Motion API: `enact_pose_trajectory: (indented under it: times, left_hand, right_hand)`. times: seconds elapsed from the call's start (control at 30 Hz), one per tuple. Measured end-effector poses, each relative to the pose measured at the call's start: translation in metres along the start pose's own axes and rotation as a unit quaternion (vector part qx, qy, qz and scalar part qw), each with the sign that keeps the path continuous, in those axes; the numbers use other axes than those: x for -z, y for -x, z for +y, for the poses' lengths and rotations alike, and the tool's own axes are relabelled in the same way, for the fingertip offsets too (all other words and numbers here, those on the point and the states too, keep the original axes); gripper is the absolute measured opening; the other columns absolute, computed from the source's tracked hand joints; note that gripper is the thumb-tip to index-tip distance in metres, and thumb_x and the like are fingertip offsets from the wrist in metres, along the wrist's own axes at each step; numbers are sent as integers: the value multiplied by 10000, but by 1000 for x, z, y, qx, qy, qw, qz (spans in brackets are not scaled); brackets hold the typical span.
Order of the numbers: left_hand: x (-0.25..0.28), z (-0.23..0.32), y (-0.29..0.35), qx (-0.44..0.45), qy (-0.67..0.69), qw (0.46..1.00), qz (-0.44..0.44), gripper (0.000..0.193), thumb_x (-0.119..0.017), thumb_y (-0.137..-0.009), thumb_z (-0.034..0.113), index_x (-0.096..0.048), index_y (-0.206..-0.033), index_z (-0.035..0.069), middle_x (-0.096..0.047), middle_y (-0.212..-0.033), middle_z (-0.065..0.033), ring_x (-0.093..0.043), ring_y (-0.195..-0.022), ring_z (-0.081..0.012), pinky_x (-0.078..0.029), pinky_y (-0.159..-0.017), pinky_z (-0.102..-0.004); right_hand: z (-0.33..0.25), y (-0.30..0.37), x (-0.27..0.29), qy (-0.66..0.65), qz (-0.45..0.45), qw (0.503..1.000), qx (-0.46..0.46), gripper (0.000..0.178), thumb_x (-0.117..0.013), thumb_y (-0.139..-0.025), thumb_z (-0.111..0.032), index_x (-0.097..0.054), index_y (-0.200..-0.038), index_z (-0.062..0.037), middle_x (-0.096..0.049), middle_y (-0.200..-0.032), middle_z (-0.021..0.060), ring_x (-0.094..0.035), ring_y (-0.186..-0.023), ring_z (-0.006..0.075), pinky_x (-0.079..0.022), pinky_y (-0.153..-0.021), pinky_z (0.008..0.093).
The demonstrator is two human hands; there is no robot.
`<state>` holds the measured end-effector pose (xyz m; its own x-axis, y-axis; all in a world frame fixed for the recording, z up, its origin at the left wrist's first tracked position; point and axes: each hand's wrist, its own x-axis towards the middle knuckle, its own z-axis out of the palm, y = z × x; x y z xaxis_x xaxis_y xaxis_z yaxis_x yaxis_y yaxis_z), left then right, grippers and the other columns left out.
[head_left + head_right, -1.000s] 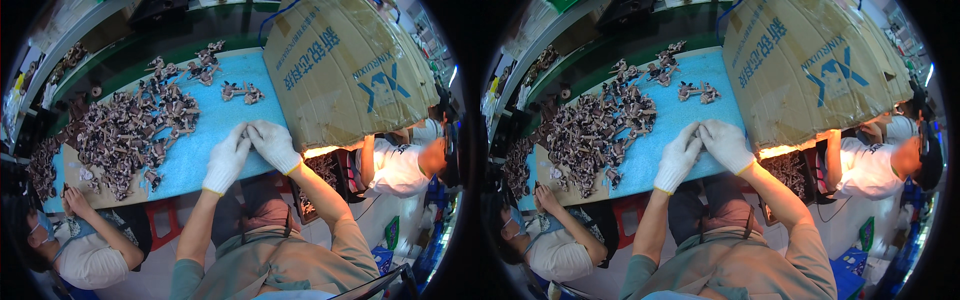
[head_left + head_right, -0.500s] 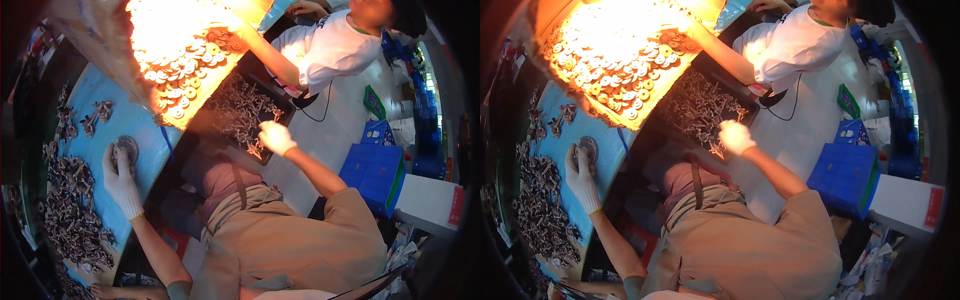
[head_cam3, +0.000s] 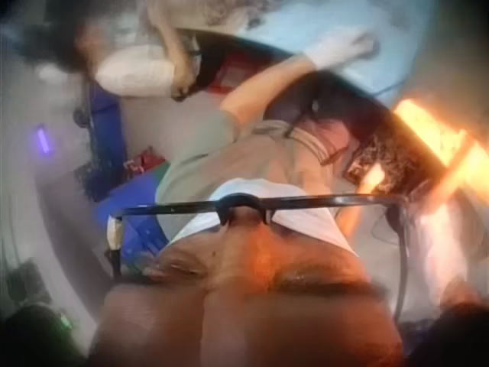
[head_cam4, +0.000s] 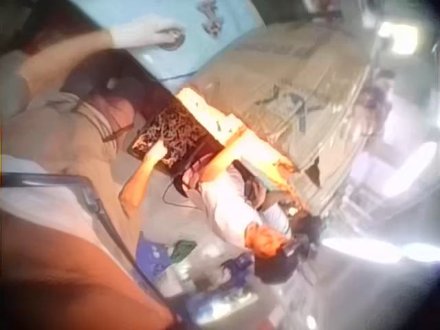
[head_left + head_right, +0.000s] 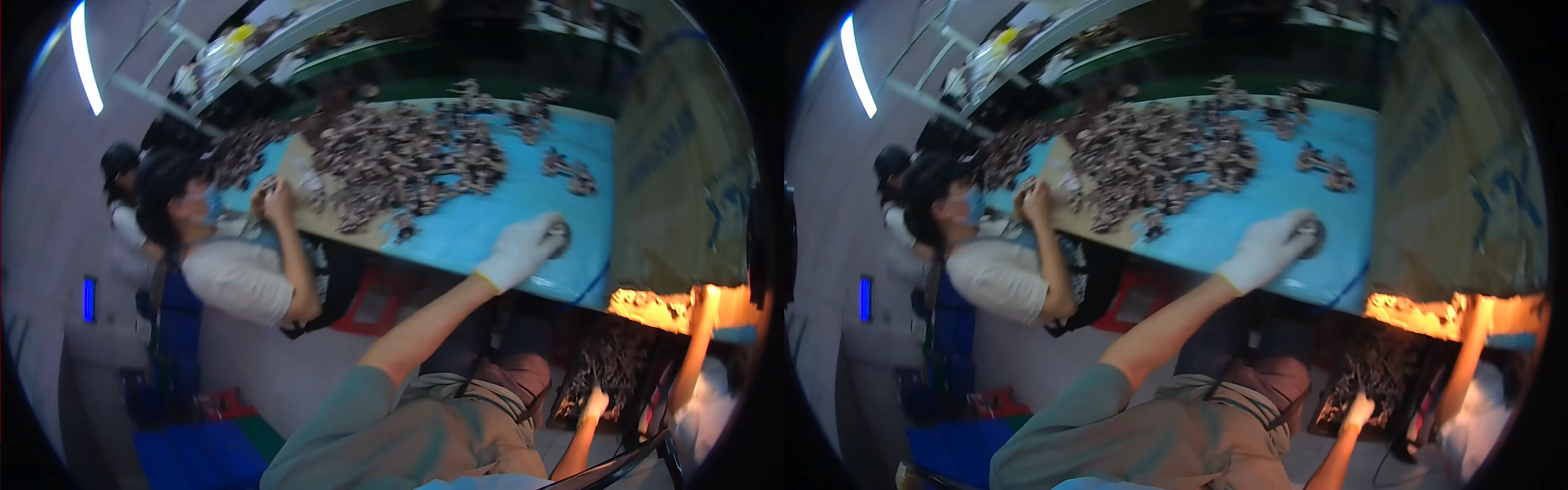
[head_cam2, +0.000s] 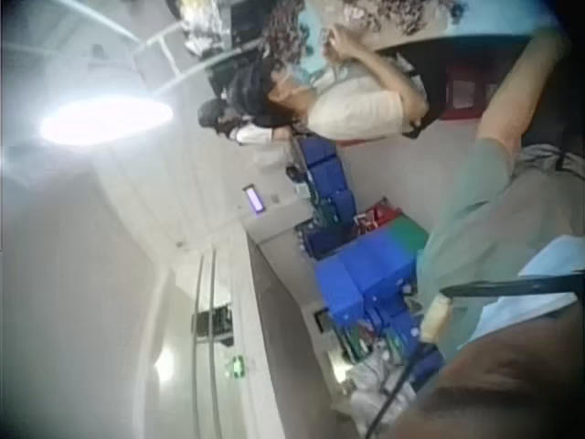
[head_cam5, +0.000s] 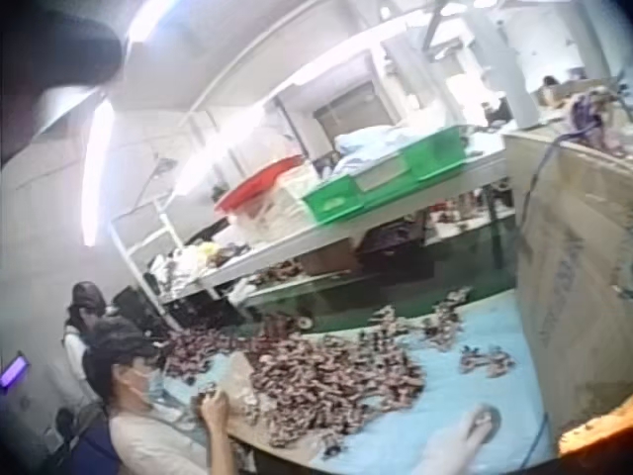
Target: The person assembles small figurines by taking parts from a table, a bin, and an illuminated box, attaching the components together by hand, and placing them on the table.
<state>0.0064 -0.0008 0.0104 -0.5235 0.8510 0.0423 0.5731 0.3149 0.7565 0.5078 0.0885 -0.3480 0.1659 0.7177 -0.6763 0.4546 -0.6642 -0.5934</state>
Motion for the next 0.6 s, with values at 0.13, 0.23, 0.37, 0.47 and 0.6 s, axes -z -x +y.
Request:
enact_pose_trajectory:
  times: [0.13, 0.23, 0.37, 0.47, 0.6]
  left_hand:
    - [12, 2, 7, 12, -13, 1000, 14, 437, -672, -1012, 348, -622, -1390, 135, -739, -1192, -225, -702, -1106, -448, -563, -930, -517]
    - [0, 12, -3, 16, 96, 995, -16, 417, -727, -978, 305, -641, -1335, 108, -743, -1132, -215, -733, -1064, -400, -577, -919, -455]
    - [31, 2, 13, 81, 55, 994, 50, 491, -725, -1005, 250, -616, -1418, 9, -743, -1053, -159, -725, -879, -245, -573, -796, -369]
    - [29, -2, 35, 85, 113, 983, 118, 489, -653, -1071, 235, -567, -1464, -43, -736, -971, -107, -678, -818, -175, -562, -763, -325]
    - [14, 37, 74, 97, 317, 943, 21, 459, -604, -1096, 149, -524, -1505, -43, -679, -1125, -119, -682, -908, -161, -590, -783, -306]
  right_hand:
    - [-42, 35, 32, -105, -75, 988, -80, 184, -708, -899, -161, -690, -884, 22, -645, -704, 88, -515, -465, 193, -414, -442, 306]
    - [-41, 77, 93, -295, -120, 948, -10, 170, -732, -907, -161, -720, -967, -3, -680, -903, 33, -624, -825, 153, -494, -692, 267]
    - [-143, 184, 49, -355, -297, 886, 37, 464, -704, -1027, -257, -649, -1414, -6, -728, -1248, 95, -687, -1103, 219, -577, -958, 372]
    - [-215, 238, 13, -338, -354, 855, 172, 470, -705, -1031, -181, -586, -1456, -19, -718, -1316, 153, -721, -1130, 254, -610, -942, 392]
    - [-300, 315, -39, -379, -375, 811, 240, 408, -660, -1035, -50, -618, -1439, -16, -723, -1315, 157, -714, -1157, 248, -598, -980, 378]
